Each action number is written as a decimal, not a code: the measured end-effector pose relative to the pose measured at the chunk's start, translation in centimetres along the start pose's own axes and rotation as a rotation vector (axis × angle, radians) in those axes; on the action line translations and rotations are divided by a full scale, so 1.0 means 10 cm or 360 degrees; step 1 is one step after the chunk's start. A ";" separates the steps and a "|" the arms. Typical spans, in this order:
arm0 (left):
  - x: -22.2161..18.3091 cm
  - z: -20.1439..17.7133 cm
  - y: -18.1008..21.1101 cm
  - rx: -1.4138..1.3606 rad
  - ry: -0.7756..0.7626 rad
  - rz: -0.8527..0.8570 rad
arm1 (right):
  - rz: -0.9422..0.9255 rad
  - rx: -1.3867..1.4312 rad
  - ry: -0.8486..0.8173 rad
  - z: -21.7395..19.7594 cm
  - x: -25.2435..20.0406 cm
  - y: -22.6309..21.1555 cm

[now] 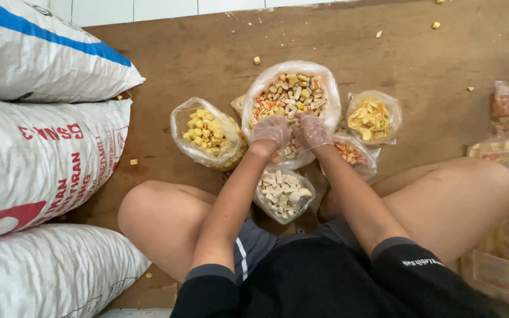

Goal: Mixing different types of snacks from multiple small bags into a larger central bag

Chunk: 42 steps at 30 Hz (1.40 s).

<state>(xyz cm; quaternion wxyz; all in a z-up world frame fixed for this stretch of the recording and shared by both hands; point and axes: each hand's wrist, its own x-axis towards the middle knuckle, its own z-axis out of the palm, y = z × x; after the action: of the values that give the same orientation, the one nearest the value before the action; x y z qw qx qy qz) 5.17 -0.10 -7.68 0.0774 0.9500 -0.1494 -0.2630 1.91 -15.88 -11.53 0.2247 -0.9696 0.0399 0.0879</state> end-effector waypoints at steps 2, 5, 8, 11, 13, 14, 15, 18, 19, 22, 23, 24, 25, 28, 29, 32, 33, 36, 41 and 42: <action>-0.28 -0.42 0.07 -0.0192 0.0145 -0.0045 | 0.0027 0.0078 0.0079 -0.17 -0.07 -0.19; -0.34 -0.41 0.00 -0.0225 0.0219 -0.0141 | 0.0117 -0.0061 0.0212 0.34 0.41 0.18; -0.56 -0.65 0.00 -0.0190 0.0323 -0.0154 | 0.0106 0.0054 0.0270 0.21 0.43 0.05; -0.39 -0.39 -0.09 -0.0010 0.0472 -0.0065 | 0.0131 -0.0164 0.0176 0.35 0.58 0.11; -0.68 -0.57 -0.01 0.0102 0.0538 -0.0062 | 0.0099 -0.0233 0.0100 0.21 0.67 -0.03; -0.81 -0.66 0.04 0.0207 0.0614 -0.0055 | 0.0064 -0.0310 0.0033 0.12 0.73 -0.09; -0.85 -0.67 0.05 0.0209 0.0612 -0.0053 | 0.0066 -0.0308 0.0033 -0.08 0.57 -0.28; -0.74 -0.52 -0.05 0.0147 0.0580 -0.0044 | -0.0009 -0.0538 -0.0087 -0.52 0.29 -0.71; -0.55 -0.30 -0.17 0.0194 0.0706 0.0109 | 0.0005 -0.0555 -0.0126 -0.52 0.29 -0.72; -0.27 0.01 -0.32 0.0271 0.0880 0.0262 | -0.0074 -0.0529 -0.0101 0.03 0.73 -0.32; -0.22 0.06 -0.33 0.0300 0.0928 0.0269 | -0.0159 -0.0484 -0.0038 0.30 0.94 -0.10; -0.41 -0.13 -0.27 0.0295 0.0929 0.0273 | -0.0154 -0.0489 -0.0038 0.33 0.86 -0.11; -0.61 -0.33 -0.21 0.0099 0.0846 0.0228 | -0.0229 -0.0415 0.0014 0.35 0.78 -0.12; -0.53 -0.32 -0.19 -0.0049 0.0739 0.0110 | -0.0273 -0.0298 0.0050 0.49 0.84 -0.02; -0.39 -0.21 -0.20 0.0001 0.0705 0.0039 | -0.0236 -0.0250 0.0029 0.55 0.90 0.04; -0.05 0.07 -0.33 -0.0100 0.0621 -0.0012 | 0.0277 0.0268 -0.0025 0.10 0.52 -0.24; -0.02 0.06 -0.32 -0.0099 0.0632 -0.0002 | 0.0278 0.0266 -0.0011 -0.05 0.47 -0.31; -0.10 0.02 -0.26 -0.0114 0.0506 -0.0086 | 0.0428 0.1552 0.0066 -0.45 0.17 -0.51; 0.20 0.10 -0.30 -0.0432 0.0192 -0.0229 | 0.0259 0.2593 -0.0253 -0.98 -0.26 -0.65; 0.12 0.02 -0.27 -0.0431 0.0199 -0.0220 | 0.0252 0.2591 -0.0243 -1.05 -0.31 -0.65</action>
<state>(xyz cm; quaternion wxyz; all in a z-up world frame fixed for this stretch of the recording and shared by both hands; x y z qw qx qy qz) 6.70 2.07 -9.01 0.1956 0.9534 -0.0418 -0.2258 1.25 -14.59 1.06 0.8530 -0.4888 0.1441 0.1127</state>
